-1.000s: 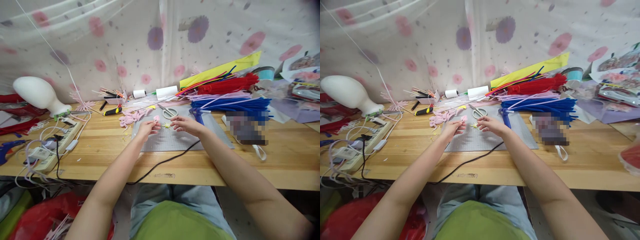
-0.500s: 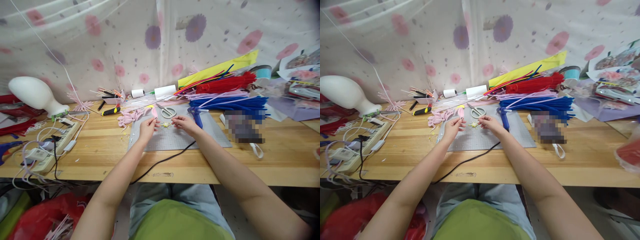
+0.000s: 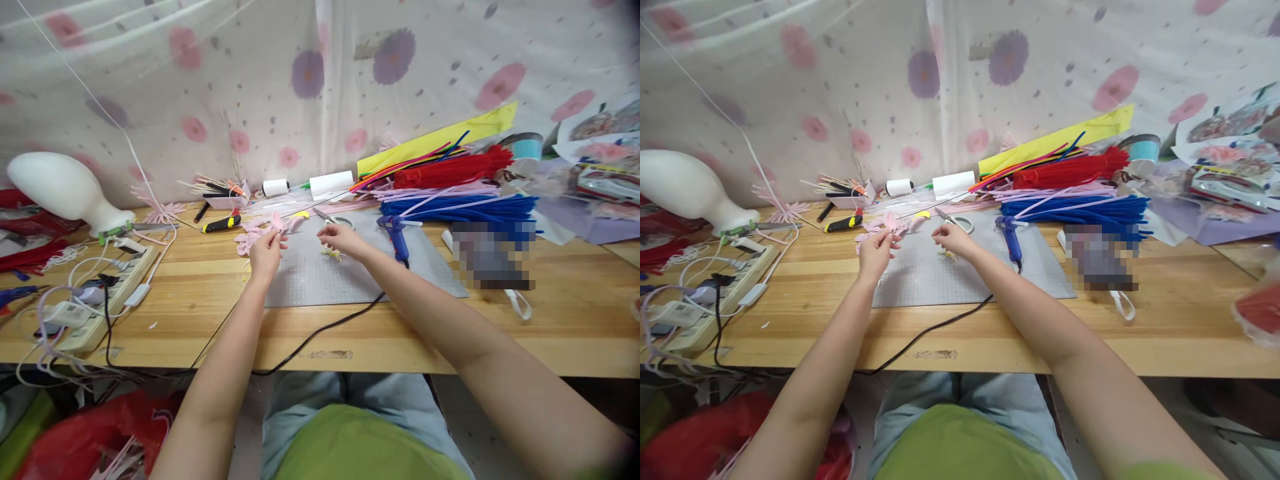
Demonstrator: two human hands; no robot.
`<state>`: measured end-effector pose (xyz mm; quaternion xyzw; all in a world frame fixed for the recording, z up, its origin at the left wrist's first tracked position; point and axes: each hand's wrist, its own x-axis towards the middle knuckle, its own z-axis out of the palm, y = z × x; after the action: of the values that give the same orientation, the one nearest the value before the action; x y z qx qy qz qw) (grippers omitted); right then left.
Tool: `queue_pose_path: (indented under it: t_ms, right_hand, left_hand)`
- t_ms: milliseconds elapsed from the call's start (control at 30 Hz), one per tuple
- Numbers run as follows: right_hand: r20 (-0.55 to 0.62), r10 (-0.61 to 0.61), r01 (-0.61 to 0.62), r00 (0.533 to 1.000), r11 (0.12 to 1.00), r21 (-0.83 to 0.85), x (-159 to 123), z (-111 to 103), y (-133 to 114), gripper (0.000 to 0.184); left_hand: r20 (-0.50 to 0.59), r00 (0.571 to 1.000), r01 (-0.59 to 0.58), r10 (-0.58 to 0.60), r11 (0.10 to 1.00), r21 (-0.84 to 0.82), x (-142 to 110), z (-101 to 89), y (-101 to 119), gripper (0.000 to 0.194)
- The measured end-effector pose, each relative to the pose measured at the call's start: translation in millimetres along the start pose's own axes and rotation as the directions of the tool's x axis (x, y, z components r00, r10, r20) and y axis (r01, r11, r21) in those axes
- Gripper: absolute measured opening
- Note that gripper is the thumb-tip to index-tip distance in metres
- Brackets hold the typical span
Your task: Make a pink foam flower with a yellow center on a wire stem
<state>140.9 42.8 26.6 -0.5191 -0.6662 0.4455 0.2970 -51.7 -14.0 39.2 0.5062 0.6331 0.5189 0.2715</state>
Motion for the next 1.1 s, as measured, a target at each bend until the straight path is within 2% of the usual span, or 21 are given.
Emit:
queue_pose_path:
  t_ms: [133,233,300,367,467,600,667,733,800,833,900,933,1000,1100]
  right_hand:
    - [0.006,-0.122,0.117,0.992,0.930,-0.350,31.2,25.4,-15.4,0.028]
    - [0.057,-0.135,0.146,0.989,0.865,-0.480,50.7,42.6,-19.2,0.048]
    - [0.043,-0.148,0.146,0.988,0.818,-0.556,60.4,50.0,-18.4,0.056]
    - [0.021,-0.174,0.149,0.984,0.765,-0.626,67.2,53.1,-16.1,0.053]
    - [0.017,-0.227,0.176,0.974,0.701,-0.691,72.3,51.3,-11.5,0.038]
    - [-0.002,-0.370,0.264,0.929,0.667,-0.697,71.4,44.5,-4.2,0.028]
    - [-0.055,-0.423,0.301,0.904,0.724,-0.621,67.2,40.1,-2.5,0.022]
    - [-0.181,-0.381,0.278,0.907,0.862,-0.425,60.2,33.6,-4.1,0.015]
    - [-0.304,-0.204,0.195,0.931,0.979,-0.061,50.3,23.8,-9.5,0.009]
    - [-0.314,-0.091,0.145,0.945,0.977,0.154,44.2,17.6,-13.4,0.006]
    - [-0.227,0.080,0.052,0.971,0.851,0.522,30.2,4.1,-22.1,0.004]
    - [-0.159,0.127,0.004,0.979,0.771,0.637,22.4,-2.5,-26.3,0.007]
    - [-0.044,0.178,-0.085,0.983,0.652,0.754,5.8,-12.5,-32.9,0.008]
    - [0.066,0.199,-0.173,0.978,0.586,0.792,-18.4,-15.5,-36.1,0.007]
  left_hand:
    - [-0.067,0.998,0.005,-0.009,0.998,-0.057,13.0,-24.1,8.7,0.023]
    - [-0.071,0.995,0.055,-0.064,0.991,-0.124,16.1,-33.6,11.6,0.026]
    - [-0.050,0.995,0.079,-0.087,0.986,-0.149,15.6,-34.6,11.7,0.027]
    - [-0.030,0.995,0.092,-0.098,0.983,-0.158,14.2,-32.5,11.5,0.026]
    - [-0.017,0.991,0.125,-0.129,0.978,-0.166,11.7,-26.7,12.8,0.024]
    - [-0.002,0.985,0.170,-0.174,0.966,-0.193,7.6,-16.9,17.6,0.022]
    - [0.007,0.981,0.191,-0.194,0.956,-0.223,5.5,-11.3,20.6,0.021]
    - [0.016,0.974,0.223,-0.227,0.938,-0.266,3.8,-5.4,23.9,0.020]
    - [0.034,0.964,0.261,-0.264,0.912,-0.316,2.2,0.5,28.3,0.019]
    - [0.047,0.959,0.278,-0.278,0.900,-0.337,1.3,3.5,30.9,0.018]
    - [0.078,0.956,0.292,-0.283,0.884,-0.366,-1.5,9.9,36.7,0.016]
    - [0.093,0.956,0.291,-0.277,0.881,-0.372,-3.7,13.5,39.7,0.016]
    - [0.122,0.959,0.283,-0.256,0.886,-0.367,-9.7,22.0,44.7,0.016]
    - [0.160,0.963,0.260,-0.218,0.907,-0.331,-21.5,37.0,47.0,0.017]
